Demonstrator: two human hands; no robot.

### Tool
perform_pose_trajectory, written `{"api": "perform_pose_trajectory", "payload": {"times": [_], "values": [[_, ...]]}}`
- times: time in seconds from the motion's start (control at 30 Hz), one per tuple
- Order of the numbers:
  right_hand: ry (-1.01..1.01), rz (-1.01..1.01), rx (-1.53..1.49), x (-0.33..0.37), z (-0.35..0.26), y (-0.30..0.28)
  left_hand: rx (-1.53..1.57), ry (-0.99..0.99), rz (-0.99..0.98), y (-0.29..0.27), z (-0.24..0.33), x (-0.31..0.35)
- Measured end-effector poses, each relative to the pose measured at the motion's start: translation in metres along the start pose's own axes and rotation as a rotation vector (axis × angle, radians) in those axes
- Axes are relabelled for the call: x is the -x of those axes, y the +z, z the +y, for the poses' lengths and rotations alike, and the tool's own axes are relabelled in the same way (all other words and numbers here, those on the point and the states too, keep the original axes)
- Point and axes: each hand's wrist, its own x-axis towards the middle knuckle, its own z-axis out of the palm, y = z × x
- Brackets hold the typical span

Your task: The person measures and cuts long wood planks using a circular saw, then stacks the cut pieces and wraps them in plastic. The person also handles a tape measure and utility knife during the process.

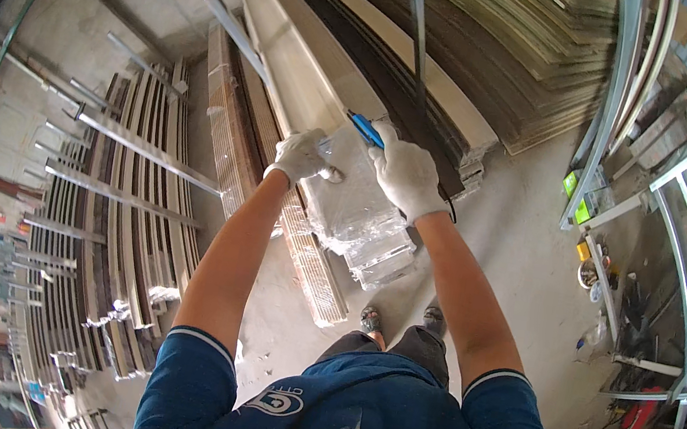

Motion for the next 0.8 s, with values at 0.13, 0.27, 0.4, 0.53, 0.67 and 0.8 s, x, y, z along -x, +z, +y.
{"api": "perform_pose_trajectory", "payload": {"times": [0.13,0.27,0.4,0.53,0.67,0.8], "values": [[-0.082,-0.116,0.139,-0.048,-0.028,0.010,0.017,-0.010,0.021,0.002,-0.004,-0.008],[-0.086,-0.230,0.306,-0.057,-0.043,0.021,0.029,0.041,0.025,0.001,-0.005,-0.006],[-0.046,-0.226,0.287,-0.011,-0.041,0.009,0.013,0.065,0.012,-0.002,-0.007,0.000],[0.025,-0.234,0.235,0.057,-0.046,-0.018,0.065,0.108,0.020,-0.001,-0.014,0.003],[0.079,-0.215,0.227,0.101,-0.055,-0.059,0.023,0.098,0.031,0.004,-0.019,-0.008],[-0.069,-0.059,0.100,0.048,-0.060,-0.055,0.037,0.100,0.000,0.007,-0.022,-0.019]]}}
